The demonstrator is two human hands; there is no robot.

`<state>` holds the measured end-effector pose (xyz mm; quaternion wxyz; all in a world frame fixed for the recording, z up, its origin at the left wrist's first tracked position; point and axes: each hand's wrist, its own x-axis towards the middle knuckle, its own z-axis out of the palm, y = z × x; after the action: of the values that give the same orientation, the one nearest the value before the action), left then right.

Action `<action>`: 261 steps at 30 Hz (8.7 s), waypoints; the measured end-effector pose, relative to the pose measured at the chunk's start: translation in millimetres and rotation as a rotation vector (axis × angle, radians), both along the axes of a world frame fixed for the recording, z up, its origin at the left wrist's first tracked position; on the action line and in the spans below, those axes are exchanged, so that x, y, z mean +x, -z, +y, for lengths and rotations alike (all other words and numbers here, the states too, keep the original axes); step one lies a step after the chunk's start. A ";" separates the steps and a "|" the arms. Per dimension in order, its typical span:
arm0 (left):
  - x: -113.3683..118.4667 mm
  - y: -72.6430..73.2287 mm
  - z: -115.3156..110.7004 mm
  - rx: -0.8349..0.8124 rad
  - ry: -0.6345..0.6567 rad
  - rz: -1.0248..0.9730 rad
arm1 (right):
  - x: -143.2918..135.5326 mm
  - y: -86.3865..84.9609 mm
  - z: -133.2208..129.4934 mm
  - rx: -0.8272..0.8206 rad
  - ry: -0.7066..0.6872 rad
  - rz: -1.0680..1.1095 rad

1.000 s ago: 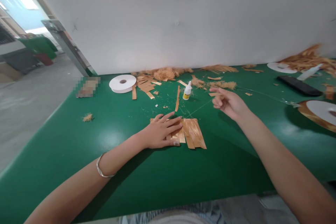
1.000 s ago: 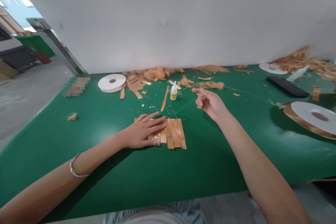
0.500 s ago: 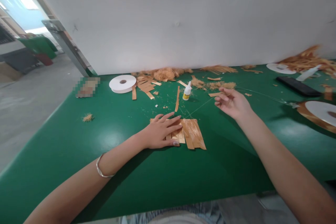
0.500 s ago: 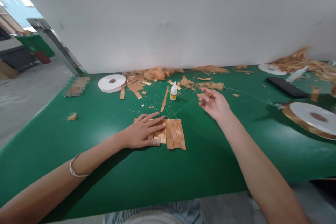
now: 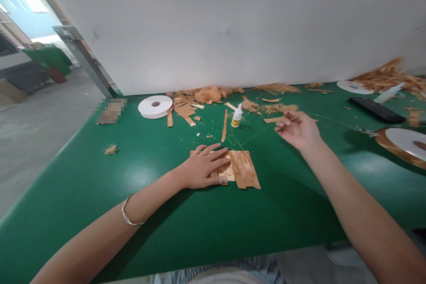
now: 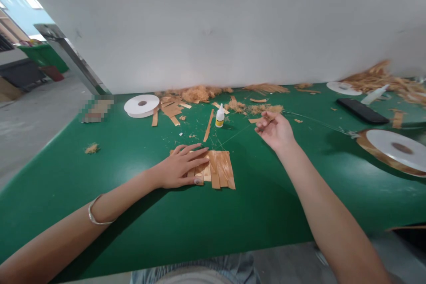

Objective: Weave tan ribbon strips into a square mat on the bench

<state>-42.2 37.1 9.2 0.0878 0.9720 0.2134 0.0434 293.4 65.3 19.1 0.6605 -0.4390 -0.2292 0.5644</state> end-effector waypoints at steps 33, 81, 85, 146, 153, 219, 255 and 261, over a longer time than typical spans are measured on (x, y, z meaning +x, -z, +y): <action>-3.8 -2.4 1.4 0.189 -0.021 -0.146 | -95.6 -7.0 -56.4 0.379 -0.581 -1.343; 17.1 11.5 0.1 -0.669 -0.513 -0.743 | -118.8 7.1 -50.3 0.237 -0.545 -1.242; 18.3 11.7 -0.3 -0.716 -0.512 -0.757 | -117.1 4.2 -51.9 0.284 -0.503 -1.325; 23.0 22.5 1.0 -0.790 -0.509 -0.719 | -79.6 -9.5 -37.6 0.322 -0.378 -1.085; 24.6 19.6 -0.2 -0.788 -0.531 -0.714 | -75.2 -13.6 -41.8 0.641 -0.420 -1.835; 22.2 21.6 0.1 -0.726 -0.506 -0.673 | -64.3 5.2 -22.4 0.220 -0.428 -0.526; 23.2 18.4 -1.3 -0.709 -0.528 -0.657 | -70.9 5.6 -24.9 0.306 -0.424 -0.605; 22.7 16.5 -1.9 -0.707 -0.517 -0.657 | -69.0 6.7 -26.0 0.342 -0.479 -0.751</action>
<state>-19.5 35.3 -7.3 0.4575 0.7345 0.4082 0.2907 224.4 39.4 12.4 0.4459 -0.4326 -0.6365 0.4572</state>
